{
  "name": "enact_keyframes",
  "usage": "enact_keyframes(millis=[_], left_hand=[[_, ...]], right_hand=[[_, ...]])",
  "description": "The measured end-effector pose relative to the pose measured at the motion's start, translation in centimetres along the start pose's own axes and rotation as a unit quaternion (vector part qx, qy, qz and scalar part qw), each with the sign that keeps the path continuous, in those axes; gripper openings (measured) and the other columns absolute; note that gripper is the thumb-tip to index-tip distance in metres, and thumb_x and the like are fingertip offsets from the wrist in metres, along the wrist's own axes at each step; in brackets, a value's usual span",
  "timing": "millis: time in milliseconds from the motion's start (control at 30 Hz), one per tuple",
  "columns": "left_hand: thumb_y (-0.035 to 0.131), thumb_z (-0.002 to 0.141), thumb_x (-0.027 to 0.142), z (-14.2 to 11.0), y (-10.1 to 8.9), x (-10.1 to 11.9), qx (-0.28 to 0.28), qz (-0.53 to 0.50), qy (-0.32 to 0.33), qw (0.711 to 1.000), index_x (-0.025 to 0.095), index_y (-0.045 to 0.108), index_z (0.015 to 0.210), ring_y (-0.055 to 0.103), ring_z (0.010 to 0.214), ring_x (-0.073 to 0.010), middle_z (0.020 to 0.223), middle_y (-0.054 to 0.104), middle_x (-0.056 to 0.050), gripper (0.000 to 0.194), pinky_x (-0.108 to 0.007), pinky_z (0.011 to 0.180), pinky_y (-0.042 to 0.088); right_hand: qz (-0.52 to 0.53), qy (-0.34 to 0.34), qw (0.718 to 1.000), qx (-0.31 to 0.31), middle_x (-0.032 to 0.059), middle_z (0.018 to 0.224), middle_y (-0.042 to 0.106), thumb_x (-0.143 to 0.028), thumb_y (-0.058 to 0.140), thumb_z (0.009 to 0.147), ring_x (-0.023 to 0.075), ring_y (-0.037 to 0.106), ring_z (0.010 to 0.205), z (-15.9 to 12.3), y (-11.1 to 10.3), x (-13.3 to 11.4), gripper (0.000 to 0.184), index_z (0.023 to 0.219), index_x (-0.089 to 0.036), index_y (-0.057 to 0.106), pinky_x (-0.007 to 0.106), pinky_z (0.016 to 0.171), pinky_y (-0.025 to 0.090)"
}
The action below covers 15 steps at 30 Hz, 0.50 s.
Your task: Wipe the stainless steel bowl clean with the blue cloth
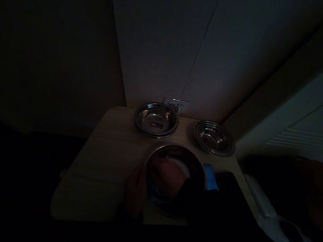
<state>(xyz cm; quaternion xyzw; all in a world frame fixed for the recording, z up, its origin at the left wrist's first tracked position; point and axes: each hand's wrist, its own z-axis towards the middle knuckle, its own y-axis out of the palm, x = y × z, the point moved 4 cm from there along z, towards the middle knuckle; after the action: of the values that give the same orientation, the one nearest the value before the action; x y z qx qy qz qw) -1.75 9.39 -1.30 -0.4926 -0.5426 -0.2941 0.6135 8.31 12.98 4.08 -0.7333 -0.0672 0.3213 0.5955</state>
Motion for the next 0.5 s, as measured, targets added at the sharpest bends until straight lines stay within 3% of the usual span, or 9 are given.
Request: enact_keyframes(millis=[300,433,500], left_hand=[[0.042,0.079,0.041,0.2,0.1,0.2,0.025,0.000,0.000,1.000,0.014,0.065,0.077,0.061,0.075,-0.0208,0.080,0.068,-0.009,0.035,-0.031,0.069,0.046],[0.041,0.080,0.043,0.1,0.2,0.2,0.011,-0.015,-0.010,1.000,0.013,0.065,0.080,0.061,0.077,-0.0199,0.081,0.068,-0.008,0.039,-0.029,0.069,0.046],[0.041,0.080,0.045,0.1,0.3,0.2,0.001,-0.028,-0.012,1.000,0.013,0.066,0.081,0.061,0.076,-0.0196,0.080,0.068,-0.007,0.040,-0.029,0.068,0.046]], right_hand=[[-0.102,0.094,0.987,0.086,0.0107,0.103,0.061,-0.020,0.037,0.089,0.0193,0.057,0.092,1.9,-2.3,2.1,0.024,0.103,-0.015,0.056,0.027,0.073,0.041],[-0.168,0.147,0.971,0.084,0.0116,0.094,0.060,-0.022,0.036,0.089,0.0201,0.057,0.085,-0.1,-5.0,3.2,0.024,0.094,-0.015,0.059,0.027,0.064,0.040],[-0.220,0.135,0.964,0.064,0.0106,0.092,0.060,-0.023,0.038,0.088,0.0200,0.056,0.082,-1.8,-6.4,3.3,0.023,0.092,-0.017,0.060,0.027,0.060,0.039]])
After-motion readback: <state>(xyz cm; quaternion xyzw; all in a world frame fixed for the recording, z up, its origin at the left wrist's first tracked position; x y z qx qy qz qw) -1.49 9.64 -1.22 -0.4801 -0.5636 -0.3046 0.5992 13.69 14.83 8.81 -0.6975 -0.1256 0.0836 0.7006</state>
